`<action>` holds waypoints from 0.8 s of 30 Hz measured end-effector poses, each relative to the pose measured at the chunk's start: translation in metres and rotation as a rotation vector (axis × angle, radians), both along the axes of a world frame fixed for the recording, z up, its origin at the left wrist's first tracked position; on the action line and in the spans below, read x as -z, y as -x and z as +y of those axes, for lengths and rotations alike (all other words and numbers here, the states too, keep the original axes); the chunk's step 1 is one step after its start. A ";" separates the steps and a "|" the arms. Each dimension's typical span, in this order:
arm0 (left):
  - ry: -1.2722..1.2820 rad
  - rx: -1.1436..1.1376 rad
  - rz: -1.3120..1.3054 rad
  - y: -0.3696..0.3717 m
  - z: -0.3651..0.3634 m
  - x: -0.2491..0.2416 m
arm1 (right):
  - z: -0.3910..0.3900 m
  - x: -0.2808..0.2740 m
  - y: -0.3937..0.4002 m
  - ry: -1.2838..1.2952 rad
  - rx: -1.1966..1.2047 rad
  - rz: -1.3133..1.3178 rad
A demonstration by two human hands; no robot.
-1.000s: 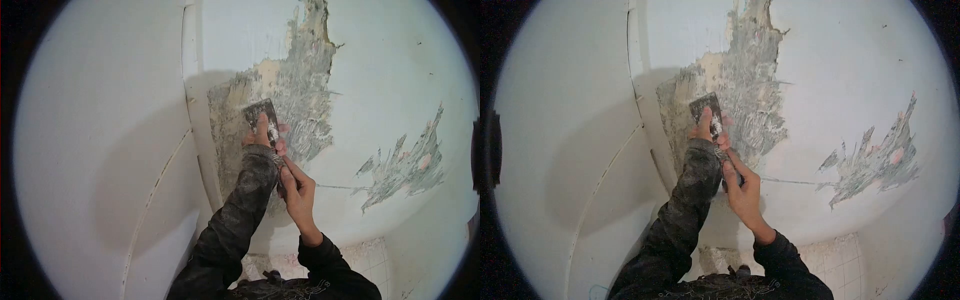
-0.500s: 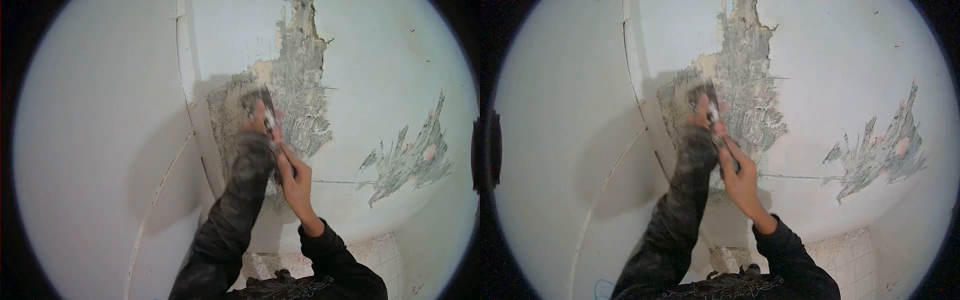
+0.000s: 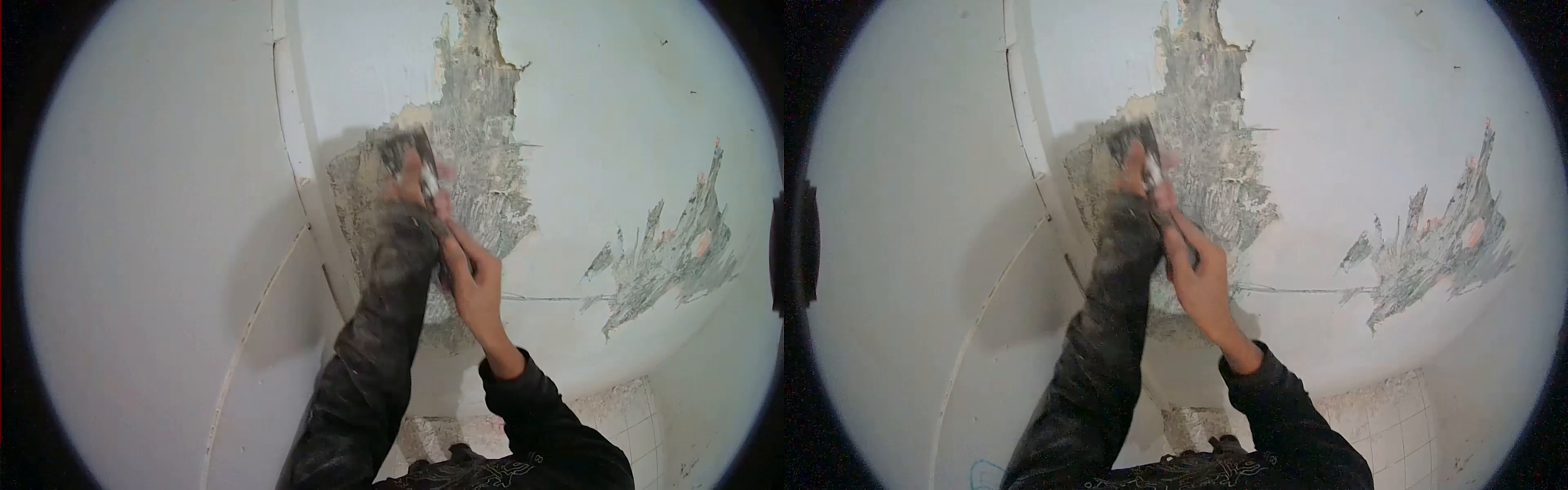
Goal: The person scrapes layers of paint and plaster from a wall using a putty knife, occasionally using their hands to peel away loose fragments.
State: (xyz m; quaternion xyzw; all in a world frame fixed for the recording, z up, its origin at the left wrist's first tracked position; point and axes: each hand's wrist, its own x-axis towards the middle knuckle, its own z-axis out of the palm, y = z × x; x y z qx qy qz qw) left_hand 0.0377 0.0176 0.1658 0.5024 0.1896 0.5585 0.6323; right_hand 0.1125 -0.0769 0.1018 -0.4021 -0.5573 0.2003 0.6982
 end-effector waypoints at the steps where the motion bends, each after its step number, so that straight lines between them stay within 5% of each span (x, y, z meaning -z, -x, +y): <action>1: 0.006 -0.012 -0.002 -0.002 0.002 0.004 | -0.002 0.005 0.000 0.013 0.018 0.006; 12: 0.033 -0.194 -0.091 -0.015 -0.014 0.003 | 0.003 -0.009 -0.011 0.059 -0.174 0.137; 14: 0.105 -0.030 -0.035 0.001 -0.023 -0.015 | 0.004 -0.011 -0.013 0.078 -0.217 0.178; 17: -0.333 -0.335 0.047 -0.011 0.006 0.026 | 0.013 -0.003 -0.014 0.065 -0.246 0.214; 19: -0.247 -0.457 -0.068 -0.025 0.035 0.028 | 0.009 0.013 -0.018 0.046 -0.186 0.178; 22: 0.008 -0.251 -0.061 -0.018 0.002 0.007 | 0.007 -0.022 -0.016 0.030 -0.201 0.062; 24: 0.067 -0.066 0.004 -0.014 0.008 0.017 | 0.007 0.013 -0.020 -0.114 0.031 -0.157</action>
